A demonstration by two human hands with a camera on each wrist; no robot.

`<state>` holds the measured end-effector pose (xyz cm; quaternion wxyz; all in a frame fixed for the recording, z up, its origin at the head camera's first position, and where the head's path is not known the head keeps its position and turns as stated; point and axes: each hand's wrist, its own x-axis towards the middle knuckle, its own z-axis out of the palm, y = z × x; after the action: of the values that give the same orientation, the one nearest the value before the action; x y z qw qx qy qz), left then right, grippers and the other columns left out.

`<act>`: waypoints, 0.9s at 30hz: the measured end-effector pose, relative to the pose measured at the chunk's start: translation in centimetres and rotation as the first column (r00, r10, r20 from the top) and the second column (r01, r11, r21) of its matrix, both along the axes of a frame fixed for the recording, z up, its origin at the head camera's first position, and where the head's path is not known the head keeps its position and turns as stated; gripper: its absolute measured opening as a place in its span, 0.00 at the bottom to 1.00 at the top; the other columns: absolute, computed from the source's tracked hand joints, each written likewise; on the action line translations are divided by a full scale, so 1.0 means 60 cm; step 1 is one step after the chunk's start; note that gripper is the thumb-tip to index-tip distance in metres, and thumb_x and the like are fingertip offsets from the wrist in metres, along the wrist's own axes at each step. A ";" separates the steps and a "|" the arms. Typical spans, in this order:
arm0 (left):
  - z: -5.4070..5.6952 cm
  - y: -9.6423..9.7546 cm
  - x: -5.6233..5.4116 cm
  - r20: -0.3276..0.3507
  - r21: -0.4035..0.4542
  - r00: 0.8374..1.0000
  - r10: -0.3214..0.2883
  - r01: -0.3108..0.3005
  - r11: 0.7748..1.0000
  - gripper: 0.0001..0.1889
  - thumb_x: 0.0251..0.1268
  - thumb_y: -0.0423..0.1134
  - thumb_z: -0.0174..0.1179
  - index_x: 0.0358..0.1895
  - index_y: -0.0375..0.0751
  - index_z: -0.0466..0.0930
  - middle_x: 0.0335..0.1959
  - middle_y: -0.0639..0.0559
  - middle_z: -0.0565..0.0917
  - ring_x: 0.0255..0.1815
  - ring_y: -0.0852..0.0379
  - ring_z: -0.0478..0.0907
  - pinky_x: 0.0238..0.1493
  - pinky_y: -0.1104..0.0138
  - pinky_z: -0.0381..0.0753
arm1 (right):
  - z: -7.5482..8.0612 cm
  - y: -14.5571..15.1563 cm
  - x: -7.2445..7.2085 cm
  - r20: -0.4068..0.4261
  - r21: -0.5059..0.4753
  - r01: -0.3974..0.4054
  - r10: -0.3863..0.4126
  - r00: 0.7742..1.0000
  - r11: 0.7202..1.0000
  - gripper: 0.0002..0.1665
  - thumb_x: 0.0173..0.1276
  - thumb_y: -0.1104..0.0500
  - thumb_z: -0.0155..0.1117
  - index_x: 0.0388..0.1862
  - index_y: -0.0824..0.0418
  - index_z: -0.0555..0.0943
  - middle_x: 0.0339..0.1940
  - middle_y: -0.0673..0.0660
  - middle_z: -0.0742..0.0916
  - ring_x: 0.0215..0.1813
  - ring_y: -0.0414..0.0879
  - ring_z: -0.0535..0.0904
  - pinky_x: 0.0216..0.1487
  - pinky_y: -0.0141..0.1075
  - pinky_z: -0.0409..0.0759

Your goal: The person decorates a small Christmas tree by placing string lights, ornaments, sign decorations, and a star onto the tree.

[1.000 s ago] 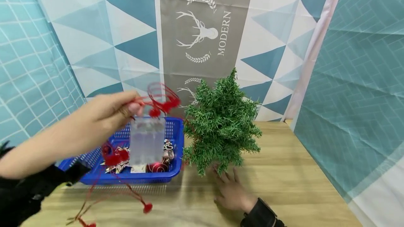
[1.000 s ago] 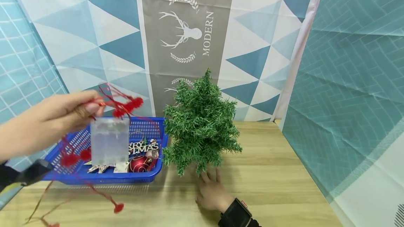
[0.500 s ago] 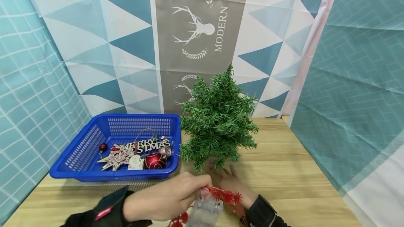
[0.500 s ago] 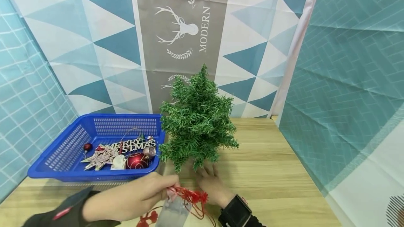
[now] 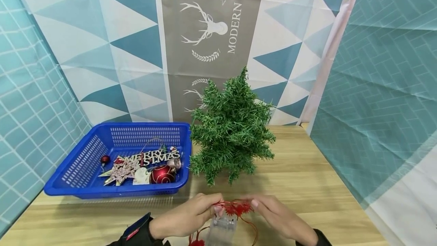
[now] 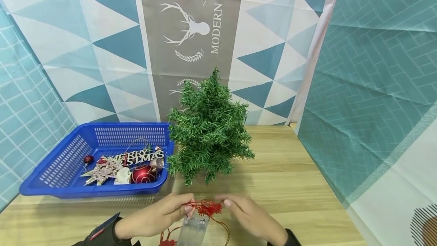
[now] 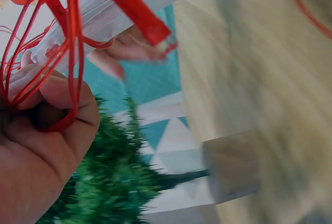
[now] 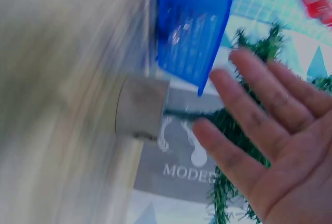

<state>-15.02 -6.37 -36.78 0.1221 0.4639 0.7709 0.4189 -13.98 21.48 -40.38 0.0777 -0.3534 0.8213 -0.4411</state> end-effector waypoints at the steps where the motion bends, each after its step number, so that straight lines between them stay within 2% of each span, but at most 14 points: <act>1: -0.008 0.001 -0.002 0.002 0.006 1.000 0.012 -0.012 1.000 0.11 0.77 0.43 0.41 0.32 0.49 0.66 0.25 0.66 0.64 0.28 0.70 0.63 0.33 0.73 0.66 | 0.000 0.000 0.004 0.050 -0.030 -0.040 0.041 0.998 0.999 0.22 0.80 0.63 0.36 0.61 0.60 0.76 0.55 0.55 0.83 0.55 0.47 0.79 0.53 0.40 0.77; 3: -0.024 0.003 -0.006 0.030 0.022 0.999 0.026 -0.027 0.999 0.12 0.77 0.43 0.41 0.31 0.49 0.66 0.25 0.66 0.65 0.27 0.70 0.63 0.32 0.74 0.67 | -0.003 -0.002 0.009 0.130 -0.057 -0.106 0.113 0.985 0.993 0.20 0.79 0.64 0.38 0.56 0.58 0.79 0.50 0.53 0.85 0.51 0.43 0.80 0.50 0.37 0.77; 5: -0.040 0.007 -0.011 0.067 0.049 0.997 0.032 -0.035 0.998 0.12 0.76 0.43 0.42 0.31 0.48 0.67 0.25 0.65 0.65 0.27 0.70 0.64 0.31 0.74 0.67 | -0.010 -0.007 0.009 0.148 -0.042 -0.153 0.157 0.976 0.987 0.17 0.78 0.62 0.43 0.52 0.57 0.81 0.44 0.49 0.85 0.44 0.38 0.80 0.45 0.34 0.78; 8: -0.066 0.014 -0.018 0.108 0.099 0.994 0.020 -0.031 0.995 0.12 0.76 0.41 0.43 0.30 0.45 0.67 0.25 0.64 0.66 0.27 0.71 0.65 0.30 0.75 0.68 | -0.026 -0.013 0.005 0.126 -0.002 -0.169 0.168 0.978 0.986 0.13 0.77 0.59 0.48 0.43 0.58 0.82 0.34 0.49 0.83 0.34 0.31 0.74 0.36 0.29 0.76; 11: -0.090 0.019 -0.024 0.152 0.125 0.988 0.010 -0.029 0.992 0.11 0.76 0.38 0.44 0.31 0.42 0.67 0.26 0.62 0.68 0.27 0.71 0.65 0.30 0.76 0.67 | -0.039 -0.014 0.000 0.101 0.016 -0.162 0.159 0.982 0.987 0.14 0.77 0.58 0.48 0.39 0.58 0.81 0.28 0.47 0.80 0.29 0.28 0.68 0.31 0.26 0.72; 15: -0.114 0.023 -0.033 0.204 0.112 0.978 0.041 -0.064 0.992 0.10 0.75 0.36 0.45 0.33 0.39 0.70 0.26 0.60 0.70 0.27 0.70 0.67 0.30 0.75 0.68 | -0.052 -0.012 -0.003 0.105 0.019 -0.135 0.132 0.986 0.991 0.16 0.78 0.58 0.45 0.37 0.59 0.80 0.24 0.43 0.77 0.26 0.27 0.67 0.29 0.25 0.72; 20: -0.127 0.025 -0.050 0.245 0.038 0.965 0.087 -0.099 0.994 0.09 0.75 0.35 0.45 0.37 0.38 0.73 0.31 0.57 0.75 0.32 0.66 0.70 0.36 0.71 0.70 | -0.066 -0.012 -0.013 0.031 0.087 -0.051 0.048 0.998 0.995 0.16 0.78 0.57 0.45 0.37 0.57 0.80 0.23 0.41 0.77 0.24 0.27 0.67 0.26 0.25 0.72; 23: -0.132 0.023 -0.058 0.232 -0.010 0.967 0.106 -0.106 0.994 0.08 0.75 0.36 0.46 0.38 0.39 0.74 0.30 0.57 0.75 0.31 0.65 0.69 0.35 0.70 0.68 | -0.072 -0.012 -0.019 0.032 0.127 0.003 -0.007 0.999 0.992 0.15 0.78 0.56 0.46 0.40 0.56 0.81 0.27 0.43 0.80 0.24 0.28 0.67 0.27 0.26 0.71; 27: -0.137 0.018 -0.062 0.176 -0.085 0.974 0.143 -0.130 0.988 0.07 0.74 0.37 0.49 0.36 0.42 0.75 0.25 0.60 0.70 0.26 0.67 0.66 0.31 0.71 0.66 | -0.070 -0.007 -0.021 0.104 0.162 0.046 -0.064 0.993 0.986 0.15 0.77 0.54 0.47 0.43 0.56 0.82 0.31 0.44 0.82 0.22 0.30 0.66 0.27 0.27 0.70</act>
<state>-18.75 -5.30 -44.98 0.1796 0.3648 0.8014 0.4385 -15.22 21.07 -44.61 0.1379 -0.2987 0.8580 -0.3946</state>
